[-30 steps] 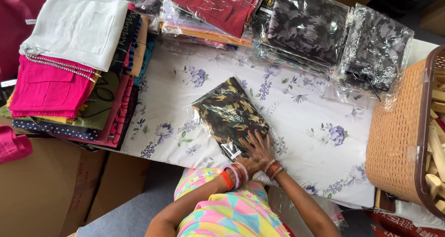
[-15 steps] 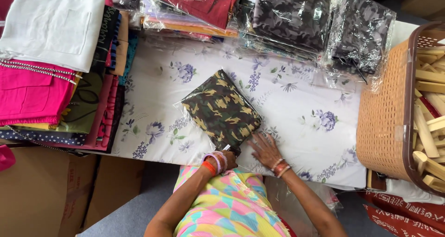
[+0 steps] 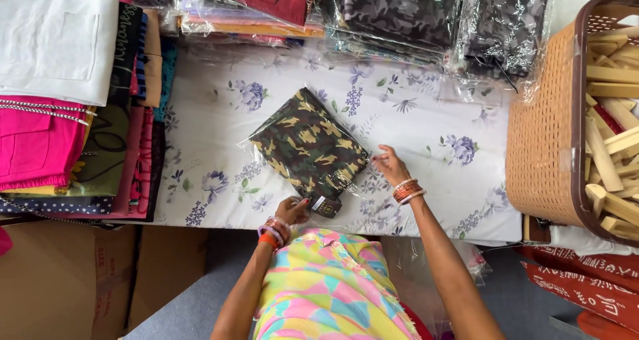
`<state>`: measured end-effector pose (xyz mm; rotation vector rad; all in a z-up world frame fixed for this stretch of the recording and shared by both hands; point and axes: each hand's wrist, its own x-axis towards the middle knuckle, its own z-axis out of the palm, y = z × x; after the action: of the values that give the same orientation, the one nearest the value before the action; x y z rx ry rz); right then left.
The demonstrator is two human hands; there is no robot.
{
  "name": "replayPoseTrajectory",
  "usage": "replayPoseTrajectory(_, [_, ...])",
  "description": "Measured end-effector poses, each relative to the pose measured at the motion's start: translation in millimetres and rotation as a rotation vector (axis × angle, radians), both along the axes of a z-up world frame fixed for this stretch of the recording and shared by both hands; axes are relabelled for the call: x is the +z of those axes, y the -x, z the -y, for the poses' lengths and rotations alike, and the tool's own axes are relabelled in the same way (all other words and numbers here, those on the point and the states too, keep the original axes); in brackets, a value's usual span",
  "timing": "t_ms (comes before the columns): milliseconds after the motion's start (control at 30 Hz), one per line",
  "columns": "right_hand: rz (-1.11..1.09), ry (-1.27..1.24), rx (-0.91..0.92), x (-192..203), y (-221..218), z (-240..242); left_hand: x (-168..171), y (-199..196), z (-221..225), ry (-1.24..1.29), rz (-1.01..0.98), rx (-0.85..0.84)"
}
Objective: Fold and package clothes.
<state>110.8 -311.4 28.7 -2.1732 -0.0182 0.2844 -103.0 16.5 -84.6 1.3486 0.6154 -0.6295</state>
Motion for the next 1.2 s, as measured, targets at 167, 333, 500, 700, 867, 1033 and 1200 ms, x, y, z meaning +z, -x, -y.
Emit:
replayPoseTrajectory(167, [-0.059, -0.023, 0.173, -42, 17, 32, 9, -35, 24, -0.008, 0.084, 0.307])
replayPoseTrajectory(333, [-0.113, -0.223, -0.124, -86, 97, 79, 54, -69, 32, -0.353, 0.265, 0.106])
replayPoseTrajectory(500, [-0.141, -0.335, -0.329, -80, 146, 87, 54, -74, 39, -0.403, 0.434, 0.146])
replayPoseTrajectory(700, [-0.395, -0.41, -0.163, -48, 132, 95, 24, -57, 10, 0.208, 0.198, -0.032])
replayPoseTrajectory(867, [-0.571, -0.43, -0.049, -38, 121, 103, 48, -66, -8, 0.114, 0.046, -0.372])
replayPoseTrajectory(1033, [-0.46, -0.201, 0.039, 9, 105, 88, 77, -81, -16, -0.182, 0.174, -0.456])
replayPoseTrajectory(1200, [-0.592, -0.379, -0.156, 34, 100, 78, 72, -87, -28, 0.225, 0.378, -0.15])
